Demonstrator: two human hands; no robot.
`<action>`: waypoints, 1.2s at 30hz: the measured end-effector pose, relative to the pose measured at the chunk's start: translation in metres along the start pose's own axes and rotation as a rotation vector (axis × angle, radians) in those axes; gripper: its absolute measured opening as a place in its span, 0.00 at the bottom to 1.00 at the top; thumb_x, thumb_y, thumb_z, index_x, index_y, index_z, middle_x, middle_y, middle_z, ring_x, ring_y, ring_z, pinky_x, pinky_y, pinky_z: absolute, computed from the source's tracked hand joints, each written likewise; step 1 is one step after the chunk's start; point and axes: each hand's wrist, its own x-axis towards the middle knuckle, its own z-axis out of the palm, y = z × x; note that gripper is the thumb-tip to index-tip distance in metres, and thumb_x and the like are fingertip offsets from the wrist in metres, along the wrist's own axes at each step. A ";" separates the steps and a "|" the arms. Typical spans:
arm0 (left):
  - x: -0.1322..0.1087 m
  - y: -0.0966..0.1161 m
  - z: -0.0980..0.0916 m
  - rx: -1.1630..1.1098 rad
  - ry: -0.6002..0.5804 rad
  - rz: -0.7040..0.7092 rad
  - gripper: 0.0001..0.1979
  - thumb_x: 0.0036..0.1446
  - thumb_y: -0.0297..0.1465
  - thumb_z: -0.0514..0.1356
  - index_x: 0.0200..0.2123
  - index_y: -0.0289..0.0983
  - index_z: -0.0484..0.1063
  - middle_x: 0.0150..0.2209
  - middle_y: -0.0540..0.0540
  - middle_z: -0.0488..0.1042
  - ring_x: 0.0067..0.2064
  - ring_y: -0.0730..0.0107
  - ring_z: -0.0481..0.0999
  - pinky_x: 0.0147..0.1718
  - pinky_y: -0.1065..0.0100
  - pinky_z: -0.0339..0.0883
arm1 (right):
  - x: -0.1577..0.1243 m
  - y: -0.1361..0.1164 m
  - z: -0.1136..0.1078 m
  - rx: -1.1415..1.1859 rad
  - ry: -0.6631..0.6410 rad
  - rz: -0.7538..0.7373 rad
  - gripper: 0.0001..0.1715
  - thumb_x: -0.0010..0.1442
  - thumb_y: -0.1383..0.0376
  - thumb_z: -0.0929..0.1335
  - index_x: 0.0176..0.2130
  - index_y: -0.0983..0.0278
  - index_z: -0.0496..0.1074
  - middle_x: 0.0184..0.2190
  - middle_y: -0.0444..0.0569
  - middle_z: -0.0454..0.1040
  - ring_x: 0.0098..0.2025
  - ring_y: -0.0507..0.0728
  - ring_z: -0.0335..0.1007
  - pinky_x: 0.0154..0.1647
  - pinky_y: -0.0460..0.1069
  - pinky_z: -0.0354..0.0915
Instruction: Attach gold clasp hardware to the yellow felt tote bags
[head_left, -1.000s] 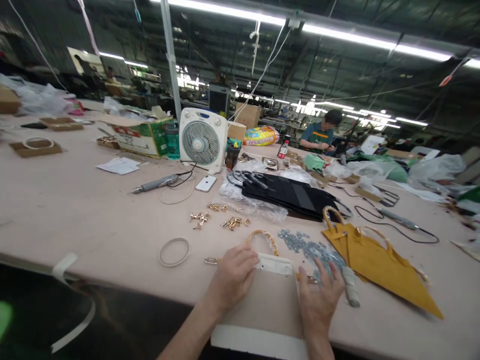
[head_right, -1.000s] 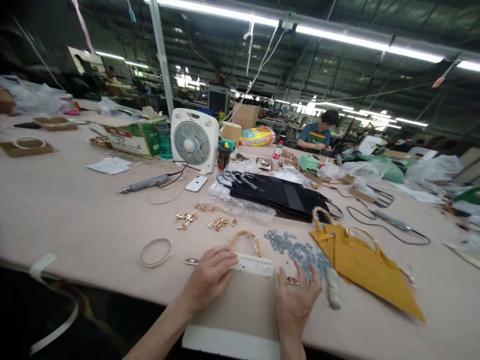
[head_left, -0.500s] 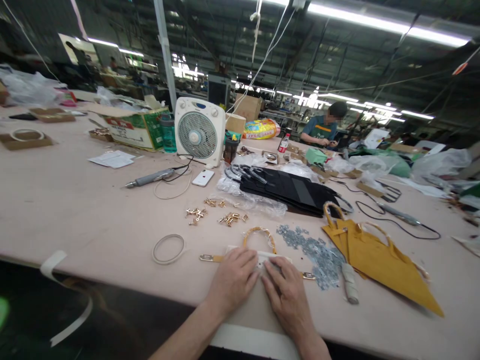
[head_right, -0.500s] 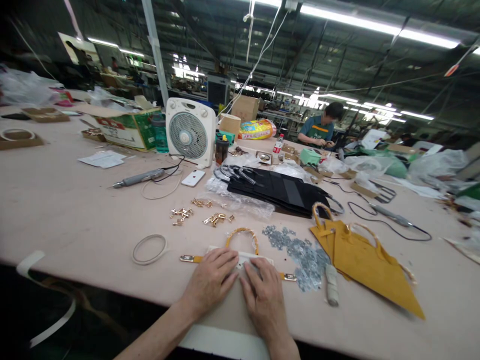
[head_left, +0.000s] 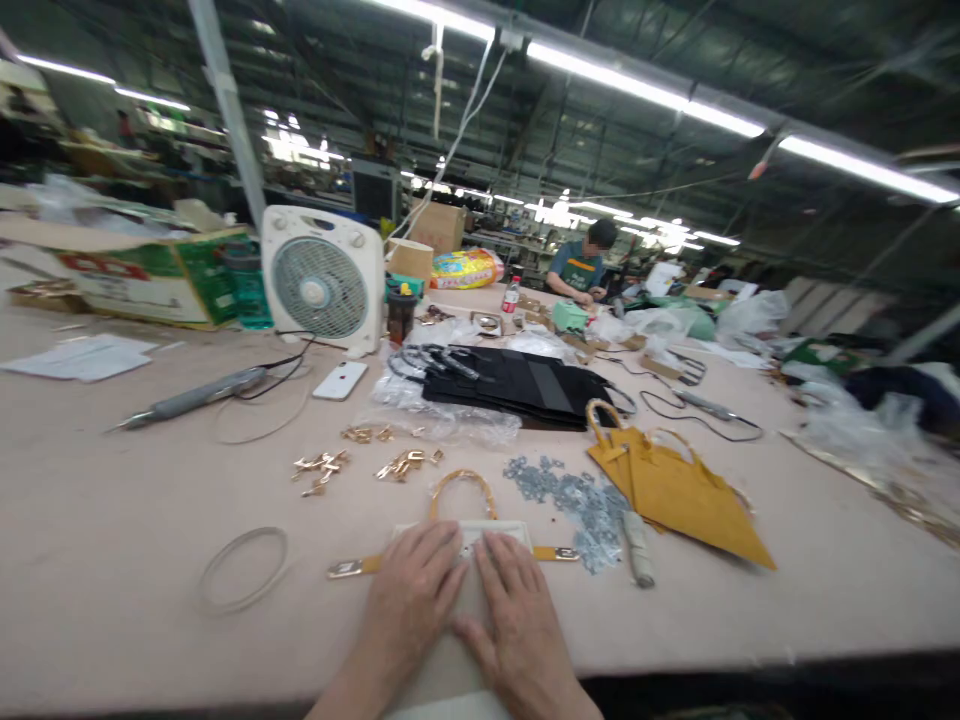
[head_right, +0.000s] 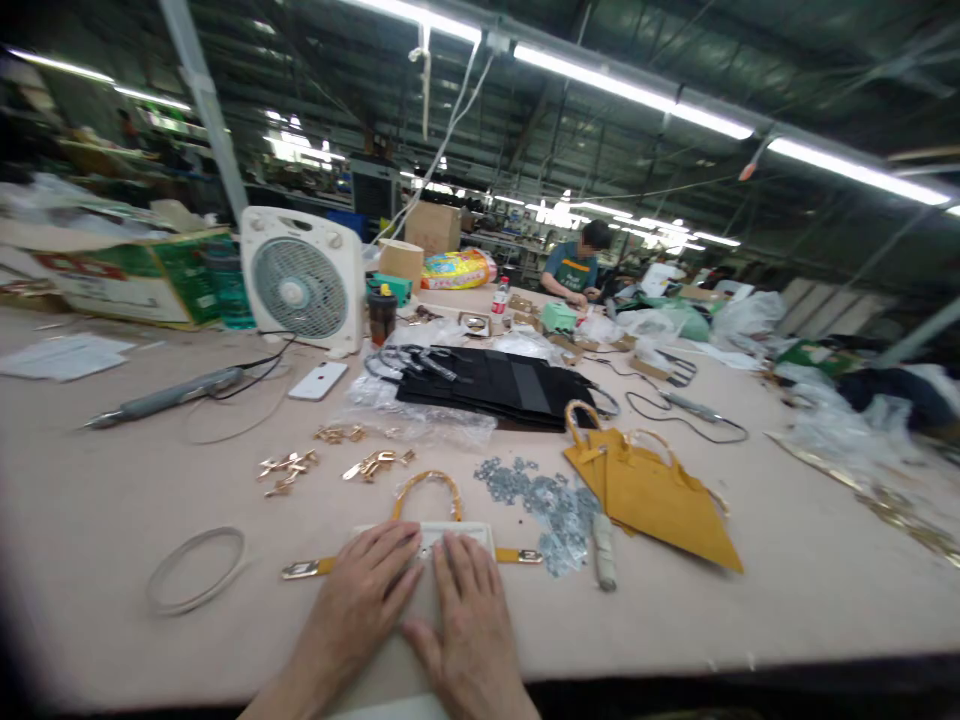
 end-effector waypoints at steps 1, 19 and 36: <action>0.000 -0.004 0.005 0.025 0.024 0.041 0.13 0.68 0.33 0.58 0.53 0.40 0.77 0.53 0.44 0.82 0.53 0.55 0.78 0.52 0.53 0.72 | -0.001 -0.002 -0.003 0.022 -0.033 0.020 0.51 0.64 0.47 0.72 0.76 0.58 0.52 0.75 0.53 0.54 0.73 0.73 0.54 0.71 0.68 0.59; 0.021 -0.022 0.022 -0.013 0.053 0.165 0.21 0.71 0.49 0.51 0.42 0.49 0.83 0.45 0.49 0.84 0.43 0.61 0.83 0.41 0.63 0.77 | 0.000 0.003 -0.007 0.286 0.011 0.171 0.50 0.60 0.46 0.74 0.73 0.54 0.58 0.74 0.48 0.58 0.73 0.68 0.55 0.76 0.63 0.51; 0.051 -0.013 0.004 -0.350 -0.139 0.213 0.14 0.70 0.40 0.58 0.32 0.45 0.77 0.38 0.48 0.82 0.42 0.64 0.82 0.44 0.67 0.78 | 0.001 0.002 -0.001 0.302 0.034 0.226 0.45 0.60 0.49 0.75 0.71 0.54 0.63 0.72 0.49 0.62 0.72 0.68 0.58 0.75 0.62 0.52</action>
